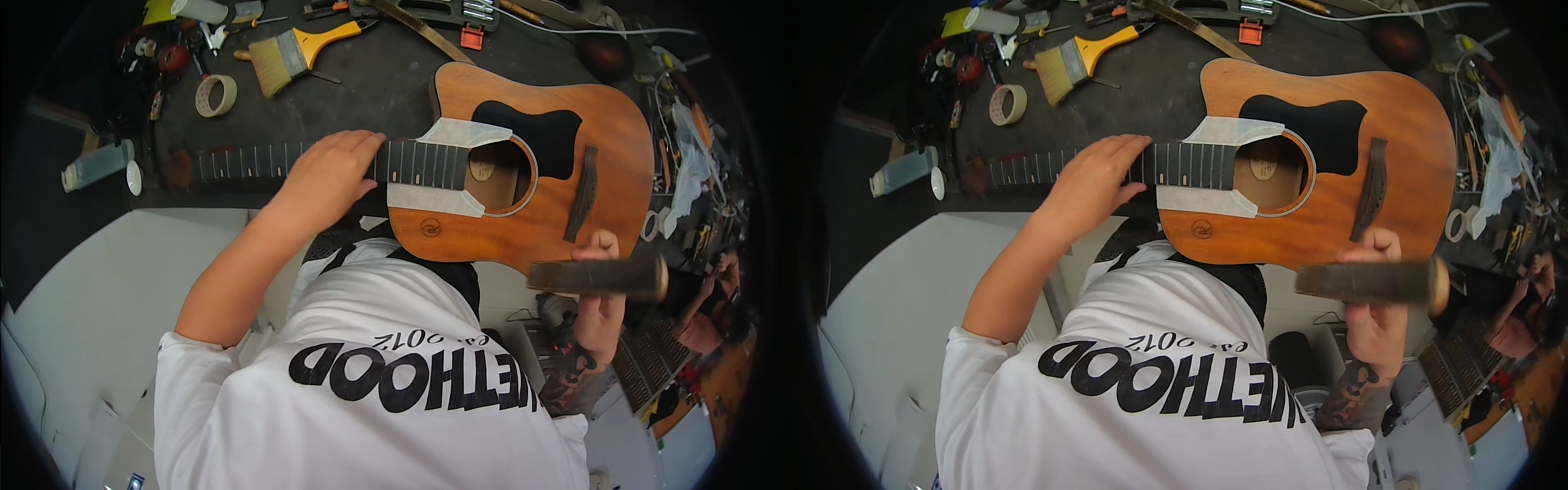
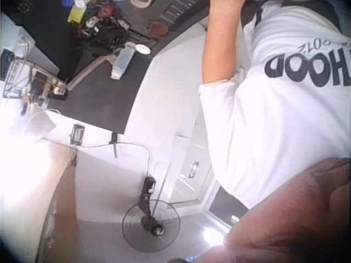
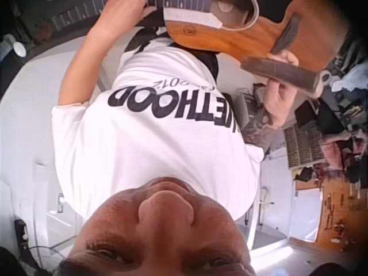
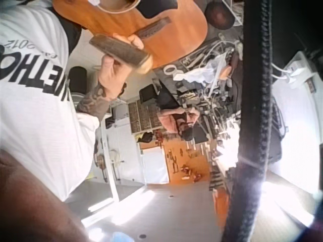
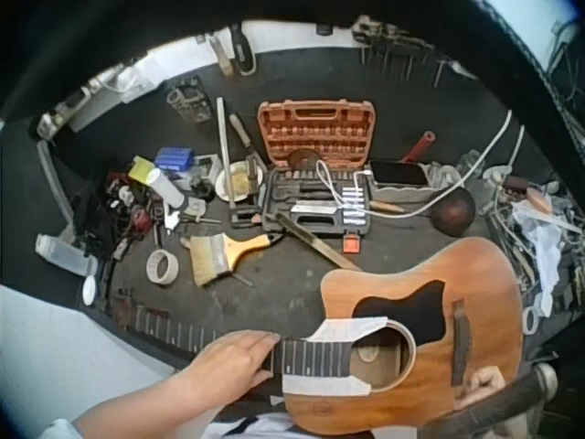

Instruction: The person sands the fretboard of an acoustic guitar using a wooden sanding block. They hold the guitar neck with one hand and move the block back and forth along the fretboard surface, working from the lower frets toward the headstock. The guitar body is protected by masking tape during the process.

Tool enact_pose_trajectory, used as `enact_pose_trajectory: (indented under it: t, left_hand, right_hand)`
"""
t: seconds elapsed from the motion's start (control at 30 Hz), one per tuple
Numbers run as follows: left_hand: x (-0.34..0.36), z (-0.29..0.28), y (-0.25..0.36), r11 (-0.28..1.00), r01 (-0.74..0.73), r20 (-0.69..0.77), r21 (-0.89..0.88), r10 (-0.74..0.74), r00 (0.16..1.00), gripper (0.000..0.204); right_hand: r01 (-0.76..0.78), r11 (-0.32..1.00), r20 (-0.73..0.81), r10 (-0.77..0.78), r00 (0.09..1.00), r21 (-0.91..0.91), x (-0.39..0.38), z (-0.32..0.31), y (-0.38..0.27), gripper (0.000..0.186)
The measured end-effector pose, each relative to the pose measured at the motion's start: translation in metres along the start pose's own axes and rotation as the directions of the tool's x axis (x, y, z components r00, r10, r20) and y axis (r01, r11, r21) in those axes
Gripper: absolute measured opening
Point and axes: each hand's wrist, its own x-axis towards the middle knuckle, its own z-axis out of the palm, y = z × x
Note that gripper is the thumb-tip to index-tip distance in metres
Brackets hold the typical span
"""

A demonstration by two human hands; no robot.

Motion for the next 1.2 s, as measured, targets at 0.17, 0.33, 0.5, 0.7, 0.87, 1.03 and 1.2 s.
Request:
enact_pose_trajectory:
  t: [0.17,0.33,0.5,0.7,0.87,1.03,1.2]
  left_hand:
    - [-0.025,-0.006,-0.037,0.997,0.072,-0.054,-0.028,-0.073,0.996,0.063]
    - [-0.054,-0.017,-0.070,0.987,0.150,-0.085,0.058,-0.145,0.986,0.065]
    - [-0.084,-0.020,-0.111,0.954,0.273,-0.127,0.121,-0.257,0.958,0.069]
    - [-0.145,0.025,-0.161,0.911,0.409,-0.551,-0.055,-0.369,0.748,0.065]
    - [-0.152,0.086,-0.190,0.813,0.485,-0.744,-0.323,-0.534,0.401,0.058]
    - [-0.135,0.108,-0.200,0.841,0.481,-0.836,-0.248,-0.436,0.332,0.066]
    - [-0.123,0.132,-0.219,0.856,0.455,-0.924,-0.244,-0.348,0.159,0.065]
  right_hand:
    - [-0.270,0.961,0.264,0.244,0.933,0.066,0.062,-0.002,-0.003,0.053]
    - [0.001,0.929,0.423,0.167,0.891,-0.369,0.131,0.031,0.001,0.066]
    - [0.118,0.895,0.563,0.164,0.810,-0.431,0.163,0.047,0.009,0.071]
    - [0.423,0.779,0.652,-0.024,0.758,-0.463,0.184,0.056,0.029,0.066]
    - [0.445,0.754,0.677,0.000,0.736,-0.484,0.185,0.058,0.030,0.069]
    - [0.499,0.744,0.705,-0.054,0.707,-0.444,0.190,0.064,0.036,0.067]
    - [0.531,0.718,0.714,-0.068,0.697,-0.450,0.192,0.068,0.034,0.064]
